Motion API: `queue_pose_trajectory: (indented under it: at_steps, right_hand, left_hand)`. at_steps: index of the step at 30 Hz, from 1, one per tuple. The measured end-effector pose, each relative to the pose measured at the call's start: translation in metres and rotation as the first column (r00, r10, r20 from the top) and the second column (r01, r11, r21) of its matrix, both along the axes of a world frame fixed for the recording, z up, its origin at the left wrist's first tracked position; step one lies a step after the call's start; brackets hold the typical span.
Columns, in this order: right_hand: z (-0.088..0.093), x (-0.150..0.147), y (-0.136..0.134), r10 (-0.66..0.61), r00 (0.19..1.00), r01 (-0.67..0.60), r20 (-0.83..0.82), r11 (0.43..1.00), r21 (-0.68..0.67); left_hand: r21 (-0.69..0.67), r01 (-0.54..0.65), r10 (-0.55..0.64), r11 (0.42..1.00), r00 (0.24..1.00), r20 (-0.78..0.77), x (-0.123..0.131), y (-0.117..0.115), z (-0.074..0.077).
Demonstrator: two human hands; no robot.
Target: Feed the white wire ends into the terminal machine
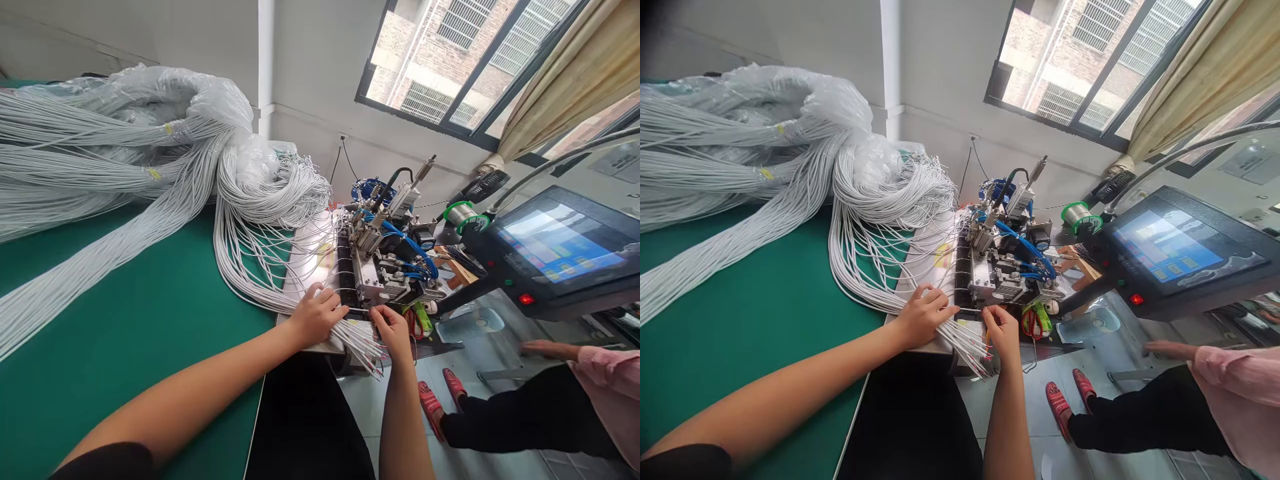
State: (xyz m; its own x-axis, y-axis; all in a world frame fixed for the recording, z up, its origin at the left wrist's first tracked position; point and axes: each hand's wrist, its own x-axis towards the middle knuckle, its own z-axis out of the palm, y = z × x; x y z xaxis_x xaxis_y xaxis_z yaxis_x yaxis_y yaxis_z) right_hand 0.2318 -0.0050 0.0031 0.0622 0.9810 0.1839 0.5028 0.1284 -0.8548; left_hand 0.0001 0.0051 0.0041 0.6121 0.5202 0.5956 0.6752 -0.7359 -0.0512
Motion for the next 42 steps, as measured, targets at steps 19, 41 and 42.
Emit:
queue_pose_trajectory:
  at_steps: [19, 41, 42]
  right_hand:
    - [-0.020, 0.004, 0.018, 0.077, 0.927, -0.164, -0.368, 0.963, -0.213]
    - [-0.028, 0.009, -0.006, -0.049, 0.911, -0.050, -0.409, 0.972, -0.228]
    - [-0.027, 0.011, -0.008, -0.052, 0.920, -0.033, -0.387, 0.977, -0.210]
  left_hand:
    - [-0.104, -0.080, 0.080, 0.991, 0.997, -0.006, 0.002, -0.001, 0.002]
    - [-0.176, -0.057, 0.052, 0.983, 0.998, -0.032, 0.001, -0.001, -0.002]
    - [-0.181, -0.061, 0.055, 0.982, 0.998, -0.037, 0.001, -0.001, -0.003]
